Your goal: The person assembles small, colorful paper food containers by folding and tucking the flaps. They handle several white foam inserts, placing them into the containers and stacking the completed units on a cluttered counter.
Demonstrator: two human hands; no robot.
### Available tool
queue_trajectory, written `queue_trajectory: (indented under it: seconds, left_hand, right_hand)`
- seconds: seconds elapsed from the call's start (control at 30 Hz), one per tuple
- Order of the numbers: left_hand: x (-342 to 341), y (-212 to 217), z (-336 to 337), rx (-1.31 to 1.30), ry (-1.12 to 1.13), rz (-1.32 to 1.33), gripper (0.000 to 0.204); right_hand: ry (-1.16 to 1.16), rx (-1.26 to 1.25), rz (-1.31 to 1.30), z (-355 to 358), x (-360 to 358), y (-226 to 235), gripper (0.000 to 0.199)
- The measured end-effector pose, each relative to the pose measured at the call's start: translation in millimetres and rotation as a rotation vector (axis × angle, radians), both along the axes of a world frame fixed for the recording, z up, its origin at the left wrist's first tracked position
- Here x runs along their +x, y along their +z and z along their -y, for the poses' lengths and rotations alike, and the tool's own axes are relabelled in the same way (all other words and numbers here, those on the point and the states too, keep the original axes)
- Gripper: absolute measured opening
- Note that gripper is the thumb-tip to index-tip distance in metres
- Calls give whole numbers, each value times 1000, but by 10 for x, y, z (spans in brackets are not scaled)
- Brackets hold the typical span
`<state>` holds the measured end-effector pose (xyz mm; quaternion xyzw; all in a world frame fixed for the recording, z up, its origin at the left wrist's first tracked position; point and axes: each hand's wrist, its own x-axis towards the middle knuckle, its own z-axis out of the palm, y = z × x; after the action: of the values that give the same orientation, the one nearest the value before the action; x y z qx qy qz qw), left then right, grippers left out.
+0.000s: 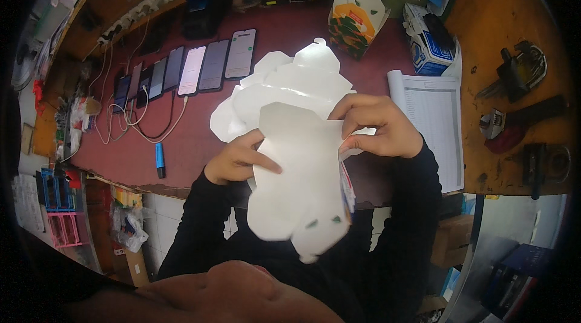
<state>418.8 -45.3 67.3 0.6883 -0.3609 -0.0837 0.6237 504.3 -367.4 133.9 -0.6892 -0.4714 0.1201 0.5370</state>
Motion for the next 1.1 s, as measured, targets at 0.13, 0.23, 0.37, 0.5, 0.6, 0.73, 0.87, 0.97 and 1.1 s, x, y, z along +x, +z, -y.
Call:
queue_trajectory:
  seconds: [0.13, 0.23, 0.37, 0.5, 0.6, 0.73, 0.87, 0.97, 1.1]
  left_hand:
    - [-52, 106, -115, 289, 4, 28, 30]
    - [-66, 125, -111, 260, 40, 81, 30]
    - [-72, 61, -77, 200, 111, 105, 26]
    - [-98, -124, -115, 141, 214, 163, 28]
    - [-75, -245, -180, 26, 332, 193, 31]
    - [-68, -284, -133, 71, 500, 280, 24]
    - [-108, -258, 24, -223, 644, 22, 18]
    - [-97, -245, 11, -389, 546, -228, 21]
    - [10, -295, 19, -477, 575, -228, 23]
  right_hand:
    - [107, -30, 48, 3, -4, 29, 15]
    - [156, -122, 104, 46, -70, 96, 16]
    - [147, -244, 129, 69, -121, 142, 17]
    - [99, -174, 125, 33, -130, 124, 15]
    - [-19, -136, 125, -40, -152, 96, 15]
    - [-116, -99, 90, -120, -166, 47, 13]
    - [-141, 83, 67, -210, -160, -84, 22]
    - [-190, 232, -387, -287, -195, -210, 45]
    - [-147, 216, -559, -351, -123, -303, 59]
